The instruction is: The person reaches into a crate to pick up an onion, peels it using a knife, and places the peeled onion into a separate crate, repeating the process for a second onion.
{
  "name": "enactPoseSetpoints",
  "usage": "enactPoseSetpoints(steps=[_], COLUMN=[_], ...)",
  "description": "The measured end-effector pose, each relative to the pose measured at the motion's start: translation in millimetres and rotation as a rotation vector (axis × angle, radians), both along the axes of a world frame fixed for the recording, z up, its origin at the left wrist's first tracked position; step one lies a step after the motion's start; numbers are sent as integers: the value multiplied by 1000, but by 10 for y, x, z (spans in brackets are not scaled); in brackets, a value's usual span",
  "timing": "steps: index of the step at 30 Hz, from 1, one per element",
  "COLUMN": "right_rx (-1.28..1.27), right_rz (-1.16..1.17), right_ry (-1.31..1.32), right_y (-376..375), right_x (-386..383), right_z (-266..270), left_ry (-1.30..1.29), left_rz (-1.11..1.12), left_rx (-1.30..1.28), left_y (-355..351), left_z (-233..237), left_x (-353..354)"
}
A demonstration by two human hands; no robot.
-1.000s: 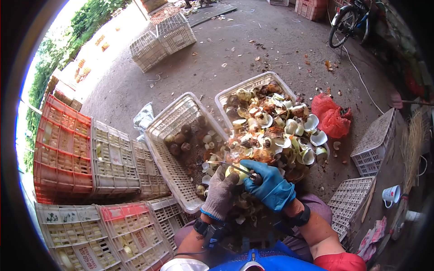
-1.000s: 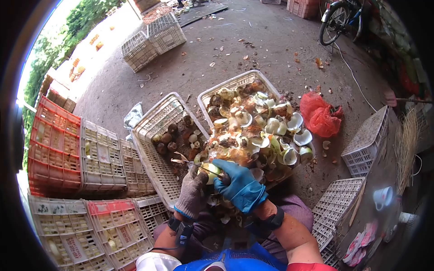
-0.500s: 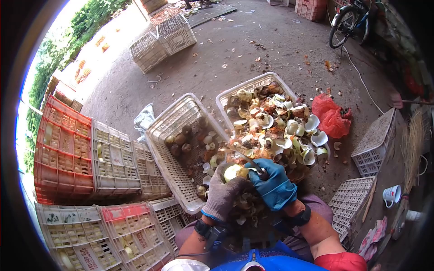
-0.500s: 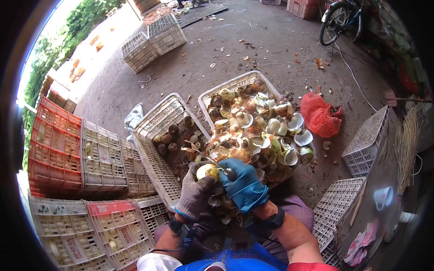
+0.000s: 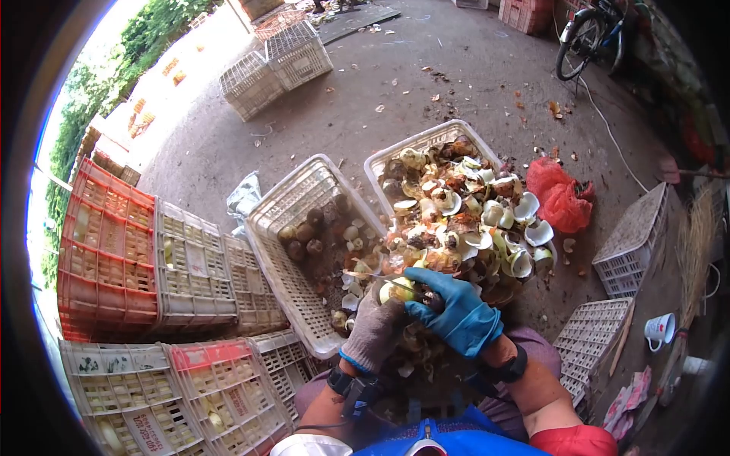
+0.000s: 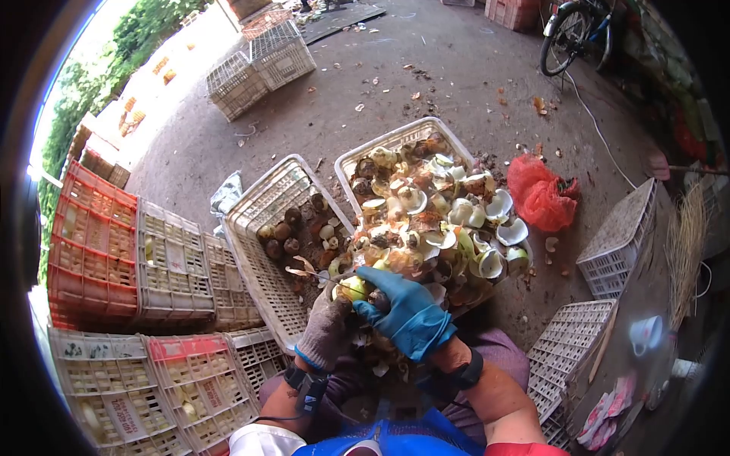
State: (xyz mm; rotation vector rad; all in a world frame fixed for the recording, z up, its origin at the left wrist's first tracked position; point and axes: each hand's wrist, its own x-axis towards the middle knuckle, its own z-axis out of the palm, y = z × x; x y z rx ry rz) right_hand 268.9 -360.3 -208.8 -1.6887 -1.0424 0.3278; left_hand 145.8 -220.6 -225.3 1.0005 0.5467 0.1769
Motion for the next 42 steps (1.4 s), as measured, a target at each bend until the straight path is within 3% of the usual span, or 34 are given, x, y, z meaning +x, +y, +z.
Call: enactPoseSetpoints(steps=[1,7,16,19,22,26,31,34,42], right_rx=[-9,-123,-91,-99,-74,-143,-122,-14,-123], right_rz=[6,24,24,28,20,2,-59,18,-75], right_ry=[70,167,78,80,81,275,480,139,-34], right_y=[-3,-78,-86,-102,-120,-178,-213,-209,-240], right_x=[-13,-5,11,17,19,92,34,15,-25], right_z=[-5,150,171,128,111,150,233,194,173], left_ry=[35,59,-18,22,-34,-8,-72,13,67], left_rz=[33,-22,-72,-137,-170,-263,-114,-92,-106], left_rx=[-122,-14,-4,107,-34,256,-31,-2,235], left_y=[-7,-6,-12,35,76,33,67,92,-8], left_z=[0,-3,-111,-148,-200,-25,113,76,124], left_x=[9,-11,-49,-73,-98,-40,-17,-23,45])
